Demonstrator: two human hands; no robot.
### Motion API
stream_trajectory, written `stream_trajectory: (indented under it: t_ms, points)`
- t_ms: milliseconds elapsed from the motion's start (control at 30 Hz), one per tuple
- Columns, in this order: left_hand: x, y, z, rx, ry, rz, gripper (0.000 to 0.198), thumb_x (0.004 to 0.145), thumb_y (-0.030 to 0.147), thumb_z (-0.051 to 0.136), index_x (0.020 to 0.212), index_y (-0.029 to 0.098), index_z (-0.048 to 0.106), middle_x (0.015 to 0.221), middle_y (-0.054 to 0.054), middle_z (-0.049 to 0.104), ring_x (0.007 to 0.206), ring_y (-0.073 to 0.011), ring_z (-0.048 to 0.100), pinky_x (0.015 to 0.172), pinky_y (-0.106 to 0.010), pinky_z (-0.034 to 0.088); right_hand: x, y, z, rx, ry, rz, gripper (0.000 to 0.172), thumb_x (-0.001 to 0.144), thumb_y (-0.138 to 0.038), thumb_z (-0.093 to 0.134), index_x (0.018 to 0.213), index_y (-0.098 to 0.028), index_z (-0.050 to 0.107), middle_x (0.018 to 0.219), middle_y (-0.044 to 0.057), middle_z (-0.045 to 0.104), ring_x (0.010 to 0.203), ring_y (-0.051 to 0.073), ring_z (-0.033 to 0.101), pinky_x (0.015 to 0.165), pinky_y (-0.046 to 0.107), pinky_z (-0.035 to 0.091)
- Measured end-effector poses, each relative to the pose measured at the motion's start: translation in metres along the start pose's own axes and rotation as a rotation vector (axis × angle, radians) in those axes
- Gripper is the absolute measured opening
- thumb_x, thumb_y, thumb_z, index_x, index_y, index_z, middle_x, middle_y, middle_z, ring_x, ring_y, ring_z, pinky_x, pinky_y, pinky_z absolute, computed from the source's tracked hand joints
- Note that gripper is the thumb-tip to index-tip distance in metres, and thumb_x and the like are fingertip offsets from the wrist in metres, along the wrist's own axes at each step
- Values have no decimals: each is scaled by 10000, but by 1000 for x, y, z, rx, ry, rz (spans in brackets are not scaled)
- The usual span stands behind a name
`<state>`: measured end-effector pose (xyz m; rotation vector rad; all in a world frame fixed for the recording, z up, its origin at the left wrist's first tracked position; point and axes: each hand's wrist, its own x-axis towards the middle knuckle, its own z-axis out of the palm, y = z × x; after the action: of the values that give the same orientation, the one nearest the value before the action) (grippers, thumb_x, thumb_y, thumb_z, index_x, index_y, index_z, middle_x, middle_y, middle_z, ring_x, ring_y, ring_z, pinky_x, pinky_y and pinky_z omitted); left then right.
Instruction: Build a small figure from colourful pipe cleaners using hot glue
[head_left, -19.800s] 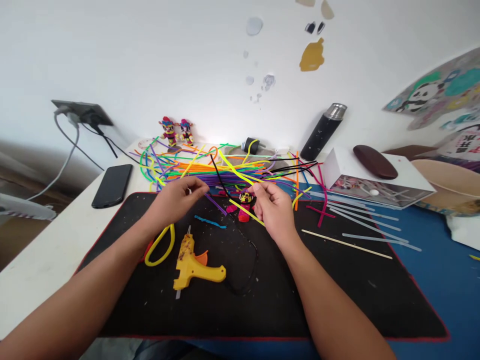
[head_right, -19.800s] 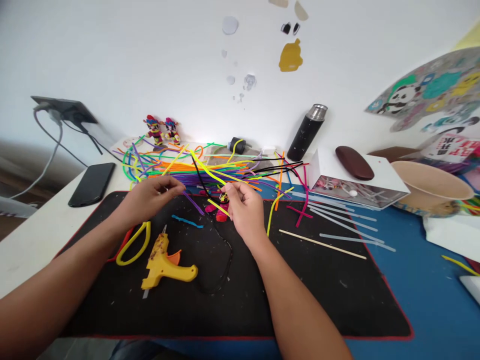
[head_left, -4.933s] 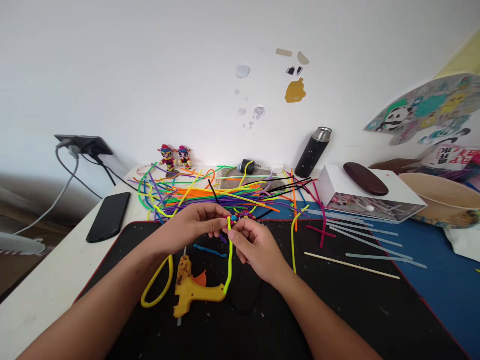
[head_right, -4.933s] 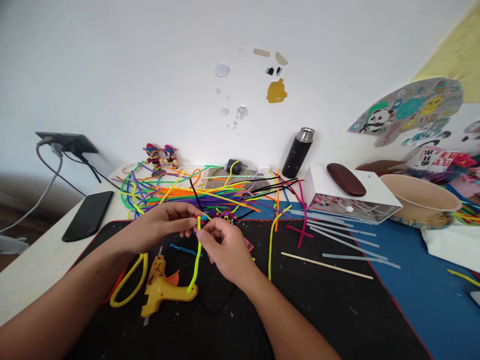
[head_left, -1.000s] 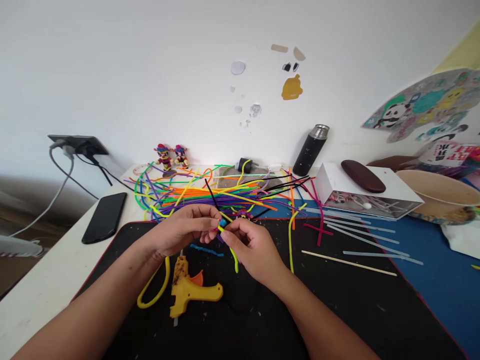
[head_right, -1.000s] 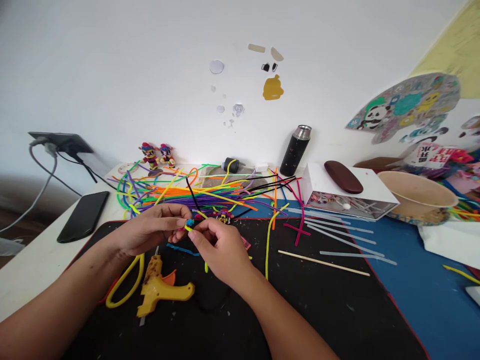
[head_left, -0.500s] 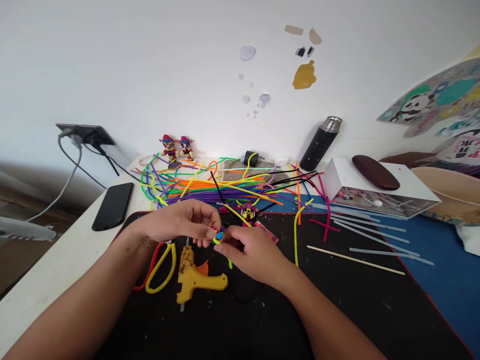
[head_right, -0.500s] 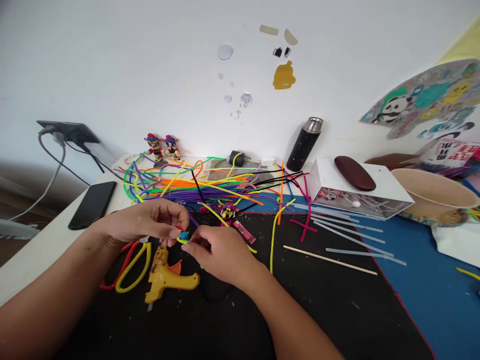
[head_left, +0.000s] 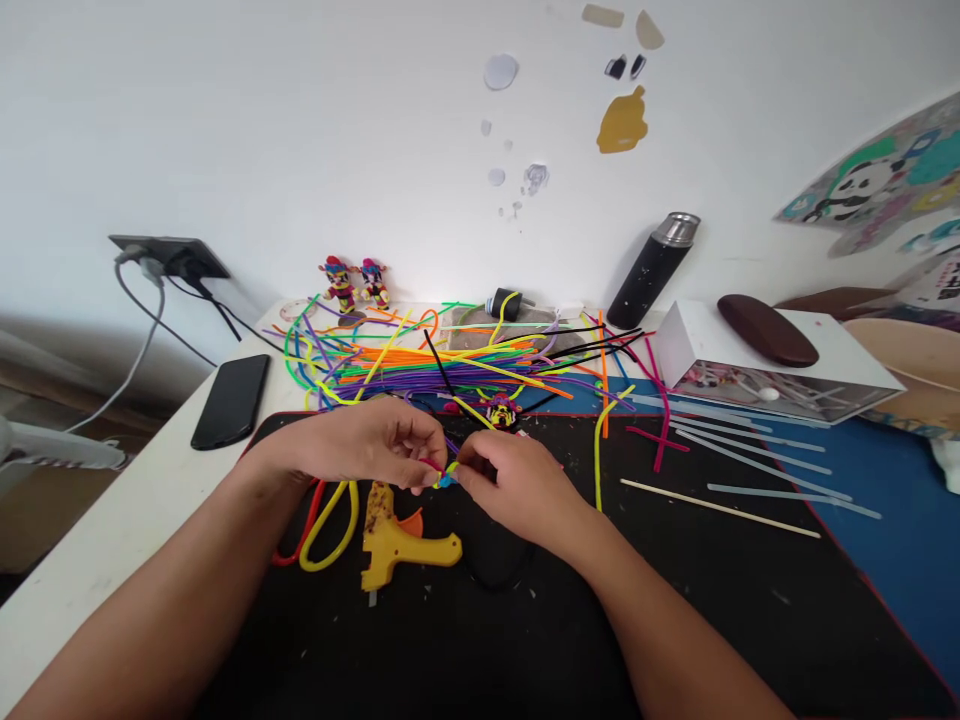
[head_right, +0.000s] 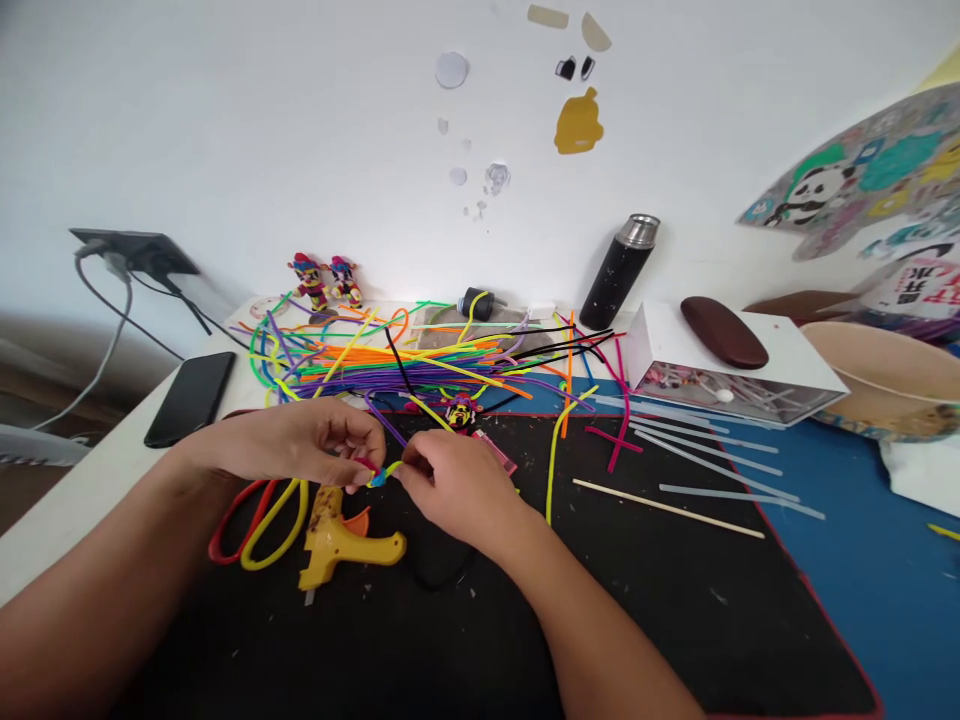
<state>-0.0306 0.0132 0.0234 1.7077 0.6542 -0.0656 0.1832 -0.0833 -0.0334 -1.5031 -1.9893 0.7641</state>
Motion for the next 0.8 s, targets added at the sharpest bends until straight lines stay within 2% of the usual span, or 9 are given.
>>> stream_trajectory:
  t_ms: [167,367,600,800]
  points:
    - [5,1,8,208,63,-2,69,808,289,754,789,224,769,660,16,681,590,-158,592,538,-217,416,1,3,0,13,24,24,77,927,-176,725,864,-217,714,792,6,723,661,151,596,619,289,336]
    - [11,-5,12,362,87,-37,104,843,304,692,777,227,717,666,28,640,596,-154,548,527,-224,375,2,3,-1,-6,25,25,107,937,-190,715,836,-217,688,788,5,709,661,154,585,620,298,325]
    - [14,-11,10,410,127,-34,97,829,302,687,765,230,694,675,28,649,602,-159,553,536,-240,365,1,3,-1,-13,32,-6,123,949,-182,712,835,-219,686,779,3,696,658,152,570,627,304,317]
    - [17,-9,7,485,126,-106,79,817,280,649,786,212,673,713,34,638,627,-149,530,556,-242,351,-1,-1,-2,-13,19,-10,111,973,-213,713,863,-207,700,792,0,714,669,140,585,634,287,320]
